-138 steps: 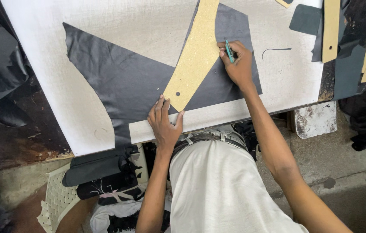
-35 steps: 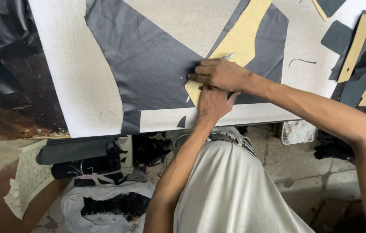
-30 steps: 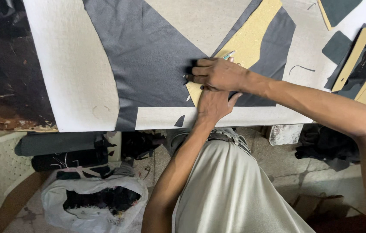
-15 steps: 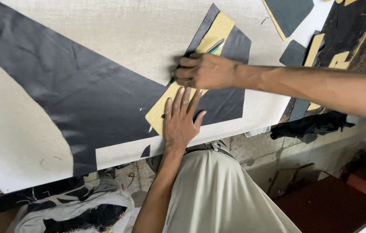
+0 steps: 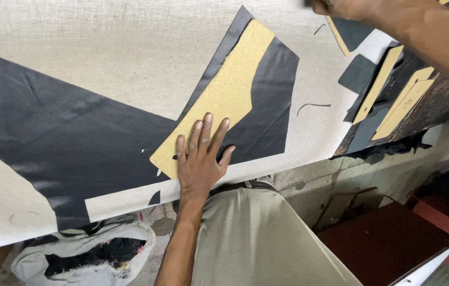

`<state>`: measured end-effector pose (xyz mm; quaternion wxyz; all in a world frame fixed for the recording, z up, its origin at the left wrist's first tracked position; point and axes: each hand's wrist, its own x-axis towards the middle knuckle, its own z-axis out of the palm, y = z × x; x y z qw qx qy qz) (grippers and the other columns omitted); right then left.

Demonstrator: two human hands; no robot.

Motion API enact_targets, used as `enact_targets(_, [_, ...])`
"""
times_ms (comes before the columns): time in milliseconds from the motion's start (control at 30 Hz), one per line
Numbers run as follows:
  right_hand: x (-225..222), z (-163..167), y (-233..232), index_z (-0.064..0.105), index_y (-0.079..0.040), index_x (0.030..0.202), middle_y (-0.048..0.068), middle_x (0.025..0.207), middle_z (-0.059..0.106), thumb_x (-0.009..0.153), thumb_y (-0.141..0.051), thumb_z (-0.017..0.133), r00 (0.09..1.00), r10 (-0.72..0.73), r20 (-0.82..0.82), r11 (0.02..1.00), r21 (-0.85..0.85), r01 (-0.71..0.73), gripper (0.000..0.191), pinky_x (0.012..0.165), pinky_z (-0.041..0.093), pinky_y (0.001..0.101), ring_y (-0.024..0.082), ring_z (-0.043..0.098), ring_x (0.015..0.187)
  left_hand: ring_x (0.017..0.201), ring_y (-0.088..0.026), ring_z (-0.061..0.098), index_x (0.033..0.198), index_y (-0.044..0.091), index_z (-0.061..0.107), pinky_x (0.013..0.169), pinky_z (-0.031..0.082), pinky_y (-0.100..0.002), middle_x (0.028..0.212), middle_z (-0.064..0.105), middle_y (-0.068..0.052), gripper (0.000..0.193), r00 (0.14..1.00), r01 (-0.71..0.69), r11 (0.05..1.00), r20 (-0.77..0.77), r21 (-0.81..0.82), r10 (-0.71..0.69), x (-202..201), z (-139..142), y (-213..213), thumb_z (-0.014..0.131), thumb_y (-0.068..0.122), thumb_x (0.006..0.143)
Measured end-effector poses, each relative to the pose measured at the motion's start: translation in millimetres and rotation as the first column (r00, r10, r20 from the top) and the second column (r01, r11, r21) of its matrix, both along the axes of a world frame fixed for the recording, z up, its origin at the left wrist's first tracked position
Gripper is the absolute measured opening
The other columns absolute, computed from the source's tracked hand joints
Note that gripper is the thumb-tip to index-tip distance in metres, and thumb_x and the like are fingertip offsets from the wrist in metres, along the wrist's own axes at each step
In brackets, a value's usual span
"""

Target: The person uses a light-colored template and a marking tool to trace shapes onto a large sheet of black leather. They repeatedly position the template, trace the outline, and remove the template to cut or set aside the marked leather pieces.

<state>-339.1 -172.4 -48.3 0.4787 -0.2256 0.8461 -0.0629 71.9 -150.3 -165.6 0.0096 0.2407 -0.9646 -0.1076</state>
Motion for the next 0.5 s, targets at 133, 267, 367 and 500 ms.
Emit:
enact_targets(133, [37,23,24,0.067,-0.001,0.102,0.007,0.079,0.063,0.099,-0.009,0.059,0.231,0.679,-0.697,0.475,0.177,-0.862,0.011,0.055,0.05,0.0278,0.016,0.062,0.061,0.159,-0.018,0.014,0.166,0.045,0.022,0.129,0.001,-0.047,0.174,0.017,0.0,0.074,1.0,0.005,1.0,-0.003,0.003,-0.005,-2,-1,0,0.042,0.078,0.103])
enact_targets(267, [62,33,10,0.066,0.0,0.107,0.012,0.078,0.063,0.111,0.001,0.06,0.68,0.416,-0.604,0.719,-0.239,-0.652,0.007,0.055,0.049,0.0334,0.02,0.061,0.063,0.158,-0.019,0.016,0.165,0.044,0.024,0.129,0.003,-0.048,0.173,0.02,-0.001,0.074,1.0,0.005,0.999,0.007,0.046,-0.005,-2,3,-1,0.044,0.077,0.102])
enact_targets(367, [72,11,-9,0.063,0.0,0.103,0.012,0.074,0.061,0.104,-0.005,0.07,0.711,0.373,-0.596,0.689,-0.335,-0.643,0.009,0.057,0.051,0.0341,0.021,0.059,0.061,0.158,-0.019,0.017,0.165,0.043,0.025,0.129,0.004,-0.049,0.172,0.02,-0.002,0.074,1.0,-0.006,0.999,0.011,0.052,0.006,-3,9,-2,0.046,0.074,0.103])
enact_targets(500, [84,-30,-18,0.06,0.003,0.095,0.01,0.079,0.061,0.09,-0.01,0.085,0.693,0.364,-0.623,0.506,-0.492,-0.708,0.028,0.059,0.051,0.0324,0.02,0.06,0.067,0.158,-0.017,0.016,0.164,0.043,0.025,0.129,0.005,-0.048,0.172,0.021,0.0,0.074,1.0,-0.02,0.997,0.006,0.078,0.02,-5,17,-4,0.047,0.073,0.101])
